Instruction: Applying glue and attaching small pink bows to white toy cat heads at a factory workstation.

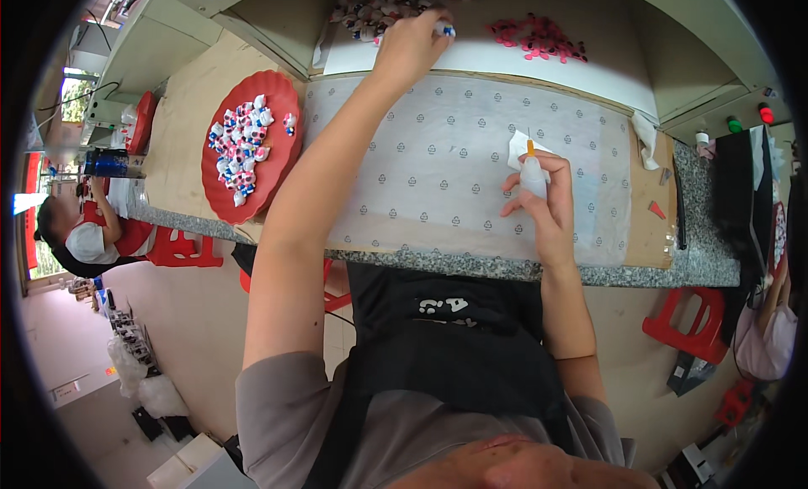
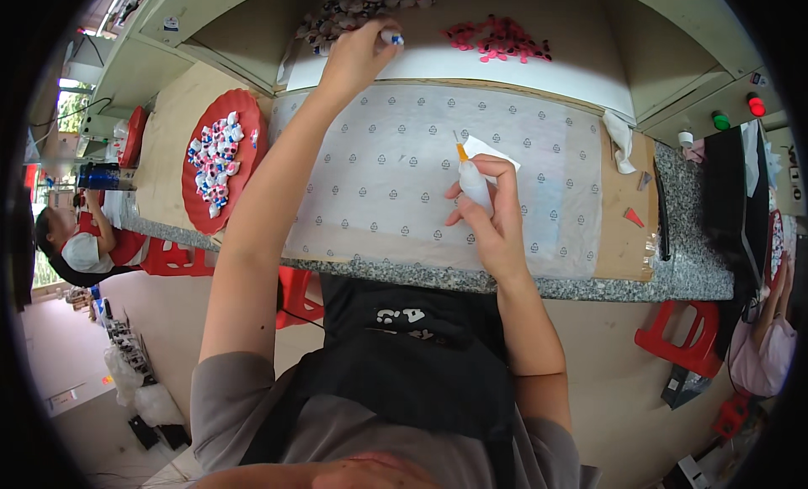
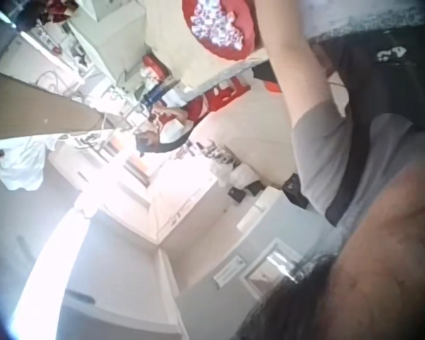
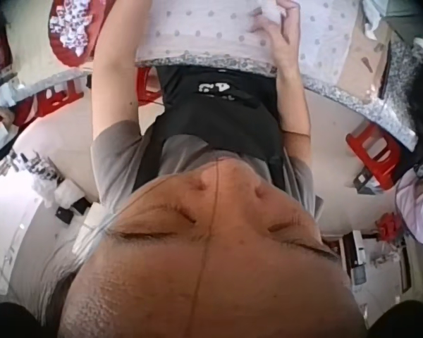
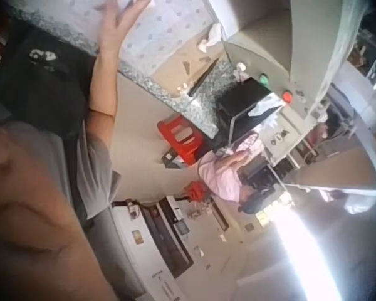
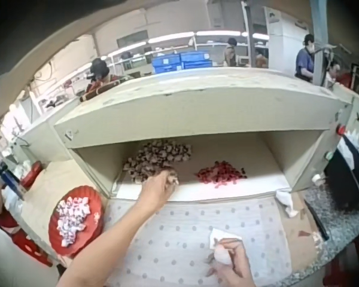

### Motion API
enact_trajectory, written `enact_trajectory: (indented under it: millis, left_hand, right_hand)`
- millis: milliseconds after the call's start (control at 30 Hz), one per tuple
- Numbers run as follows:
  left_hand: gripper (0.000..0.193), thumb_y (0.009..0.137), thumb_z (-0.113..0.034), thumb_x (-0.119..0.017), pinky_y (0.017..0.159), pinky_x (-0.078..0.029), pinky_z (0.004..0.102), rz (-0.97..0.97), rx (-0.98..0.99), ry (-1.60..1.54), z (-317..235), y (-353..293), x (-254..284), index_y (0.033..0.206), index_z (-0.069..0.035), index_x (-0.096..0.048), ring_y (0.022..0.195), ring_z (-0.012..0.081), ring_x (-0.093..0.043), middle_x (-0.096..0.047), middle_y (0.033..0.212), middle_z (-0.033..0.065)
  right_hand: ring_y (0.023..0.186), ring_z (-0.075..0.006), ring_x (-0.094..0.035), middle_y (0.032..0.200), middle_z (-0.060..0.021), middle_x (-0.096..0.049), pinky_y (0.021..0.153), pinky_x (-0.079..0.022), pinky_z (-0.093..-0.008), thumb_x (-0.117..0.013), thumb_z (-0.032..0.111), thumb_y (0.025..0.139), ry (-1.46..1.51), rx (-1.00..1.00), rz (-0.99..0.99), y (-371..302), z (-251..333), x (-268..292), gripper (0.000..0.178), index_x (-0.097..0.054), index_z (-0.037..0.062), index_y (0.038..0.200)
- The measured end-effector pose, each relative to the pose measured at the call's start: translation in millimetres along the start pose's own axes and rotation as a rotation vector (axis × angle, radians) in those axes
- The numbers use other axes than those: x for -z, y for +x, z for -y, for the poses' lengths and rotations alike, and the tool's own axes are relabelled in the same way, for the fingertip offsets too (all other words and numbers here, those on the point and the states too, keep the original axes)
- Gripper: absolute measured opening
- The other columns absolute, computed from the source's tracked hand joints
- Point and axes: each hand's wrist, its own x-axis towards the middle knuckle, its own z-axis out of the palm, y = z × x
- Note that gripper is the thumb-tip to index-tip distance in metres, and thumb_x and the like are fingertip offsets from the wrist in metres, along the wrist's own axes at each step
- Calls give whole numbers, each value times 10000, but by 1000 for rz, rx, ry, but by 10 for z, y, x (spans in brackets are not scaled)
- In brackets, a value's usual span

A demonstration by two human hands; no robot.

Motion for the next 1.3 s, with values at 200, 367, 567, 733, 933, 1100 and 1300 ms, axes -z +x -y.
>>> enact_trajectory:
  millis: [200, 367, 567, 733, 933, 1100, 1300]
  left_hand:
    - [263, 772, -63, -550, 776, -419, 268, 202, 469, -1423, -399, -1153, 312, 1019, -47, -463, 847, 141, -529, -539, 1029, 144]
    - [269, 798, -16, -496, 792, -421, 305, 51, 580, -1606, -575, -1684, 180, 1046, -55, -400, 869, 189, -544, -500, 1085, 191]
    - [323, 774, 13, -522, 797, -421, 304, -136, 459, -1587, -593, -1837, 66, 1076, -1, -410, 832, 166, -543, -523, 1012, 118]
    - [365, 770, 17, -529, 773, -429, 251, -51, 481, -1619, -567, -1862, 100, 1118, 4, -419, 829, 130, -546, -541, 952, 69]
    - [364, 776, 16, -526, 749, -433, 216, -58, 478, -1632, -575, -1862, 100, 1124, -4, -421, 835, 117, -556, -559, 923, 60]
    - [395, 759, 22, -544, 773, -431, 243, -37, 501, -1639, -578, -1858, 115, 1131, 21, -412, 830, 107, -534, -523, 988, 77]
    - [395, 757, 25, -544, 778, -430, 247, -39, 480, -1626, -575, -1858, 100, 1129, 20, -415, 852, 114, -529, -520, 998, 80]
  right_hand:
    - [856, -185, -515, 1044, -107, -410, 617, -508, -281, -505, 11, 759, -48, 93, -92, 24, 150, -44, 338, -441, -26, 1089]
    - [761, -165, -519, 914, -106, -479, 562, -469, -252, -613, -31, 674, 155, 164, -201, 34, 99, -55, 266, -480, -7, 904]
    - [704, -145, -499, 837, -79, -474, 595, -420, -239, -690, 3, 622, -71, 419, -143, 1, -35, -185, 319, -484, 15, 865]
    - [633, -149, -510, 814, -86, -483, 558, -421, -236, -746, 6, 554, -390, 672, -20, -83, -98, -243, 387, -496, 33, 847]
    - [611, -150, -516, 809, -89, -495, 514, -419, -240, -760, 0, 532, -420, 707, 6, -87, -112, -271, 401, -513, 36, 845]
    - [578, -141, -508, 777, -82, -498, 486, -411, -234, -767, 10, 526, -431, 708, 10, -74, -100, -292, 392, -527, 29, 836]
    - [565, -138, -497, 769, -79, -494, 478, -400, -234, -762, -7, 522, -415, 714, 21, -78, -90, -280, 383, -533, 27, 827]
